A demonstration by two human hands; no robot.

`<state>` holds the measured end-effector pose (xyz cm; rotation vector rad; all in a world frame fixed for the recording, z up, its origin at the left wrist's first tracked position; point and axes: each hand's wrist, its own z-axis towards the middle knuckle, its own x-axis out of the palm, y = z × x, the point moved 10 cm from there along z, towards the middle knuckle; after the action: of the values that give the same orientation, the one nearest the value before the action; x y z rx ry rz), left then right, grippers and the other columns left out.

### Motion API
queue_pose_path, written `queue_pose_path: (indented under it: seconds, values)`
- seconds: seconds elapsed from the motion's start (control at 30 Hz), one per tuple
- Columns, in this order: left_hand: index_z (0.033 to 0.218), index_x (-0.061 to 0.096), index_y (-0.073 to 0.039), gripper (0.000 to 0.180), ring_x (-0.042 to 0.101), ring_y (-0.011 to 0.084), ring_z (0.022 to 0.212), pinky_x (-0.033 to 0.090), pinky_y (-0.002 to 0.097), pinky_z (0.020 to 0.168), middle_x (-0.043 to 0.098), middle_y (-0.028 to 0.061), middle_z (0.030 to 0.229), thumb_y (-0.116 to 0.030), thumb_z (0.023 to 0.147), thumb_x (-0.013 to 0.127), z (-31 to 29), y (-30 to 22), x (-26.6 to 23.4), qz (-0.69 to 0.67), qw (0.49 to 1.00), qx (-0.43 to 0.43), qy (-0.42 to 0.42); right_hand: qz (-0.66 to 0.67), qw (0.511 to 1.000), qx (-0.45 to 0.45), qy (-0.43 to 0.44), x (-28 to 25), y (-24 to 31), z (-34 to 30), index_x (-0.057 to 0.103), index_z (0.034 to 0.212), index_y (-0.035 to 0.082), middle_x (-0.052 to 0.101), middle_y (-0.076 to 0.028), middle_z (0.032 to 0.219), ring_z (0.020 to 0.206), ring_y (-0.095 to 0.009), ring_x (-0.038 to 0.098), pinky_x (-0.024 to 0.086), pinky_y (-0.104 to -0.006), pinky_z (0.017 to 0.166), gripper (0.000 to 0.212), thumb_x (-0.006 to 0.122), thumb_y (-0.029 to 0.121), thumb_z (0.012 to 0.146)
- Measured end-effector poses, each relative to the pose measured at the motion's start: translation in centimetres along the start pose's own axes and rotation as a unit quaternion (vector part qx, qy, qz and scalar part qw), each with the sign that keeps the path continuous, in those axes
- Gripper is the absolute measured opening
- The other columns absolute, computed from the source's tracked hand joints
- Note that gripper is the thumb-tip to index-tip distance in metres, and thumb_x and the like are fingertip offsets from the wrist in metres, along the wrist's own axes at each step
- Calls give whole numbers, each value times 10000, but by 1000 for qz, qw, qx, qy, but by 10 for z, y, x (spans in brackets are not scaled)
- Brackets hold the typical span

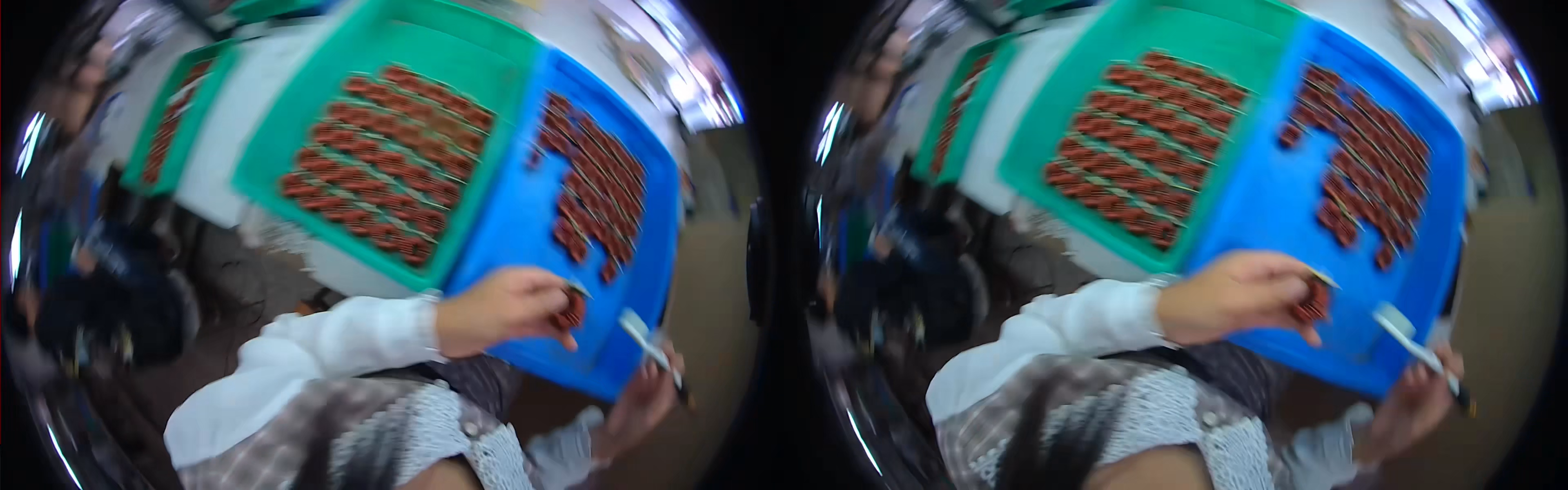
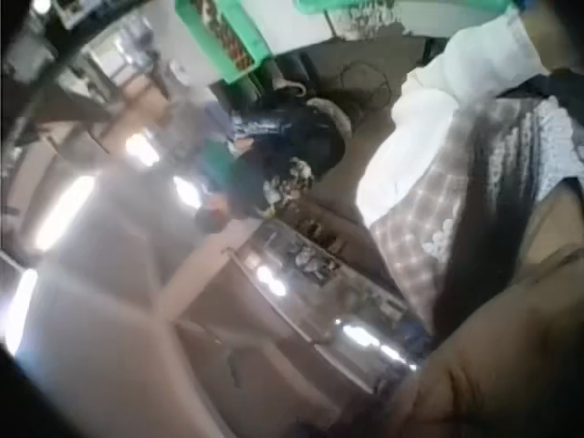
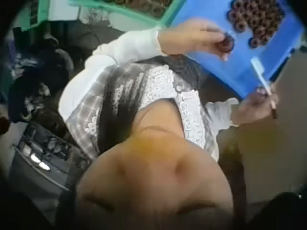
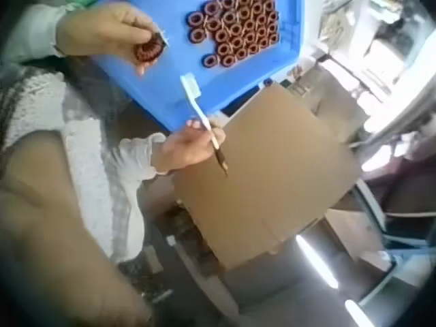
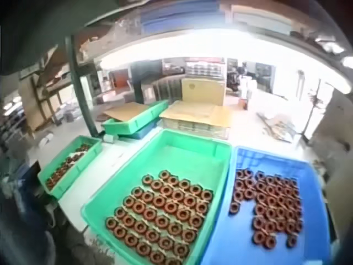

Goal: Inspecting and preparing toroidal inductors by cleaning them with a brush and adjusting them with a screwdriver.

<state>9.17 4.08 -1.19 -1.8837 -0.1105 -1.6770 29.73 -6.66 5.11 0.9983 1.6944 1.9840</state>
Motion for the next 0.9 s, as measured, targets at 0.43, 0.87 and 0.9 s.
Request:
queue_pose_path:
  seconds: [0.43,0.87,0.9]
  values:
    - [1181,442,21,347,576,299,968,436,439,890,561,185,1073,-204,919,477,-5,4,-7,62,995,-54,-57,176,979,94,38,48,-41,-13,479,935,16,566,-145,869,633,-102,528,465,-199,580,123,494,136,909]
    - [1161,453,20,334,605,270,886,470,429,850,573,182,1056,-203,915,491,-5,9,-7,135,987,-69,-43,54,999,2,3,43,-30,6,515,864,-16,593,-145,785,590,-167,601,507,-255,515,117,513,99,882]
    - [1164,451,19,339,610,270,879,464,434,863,570,180,1063,-207,915,492,-6,7,-9,135,987,-64,-55,102,994,24,27,62,-33,-2,516,861,-15,590,-149,784,584,-164,598,502,-258,510,109,505,91,884]
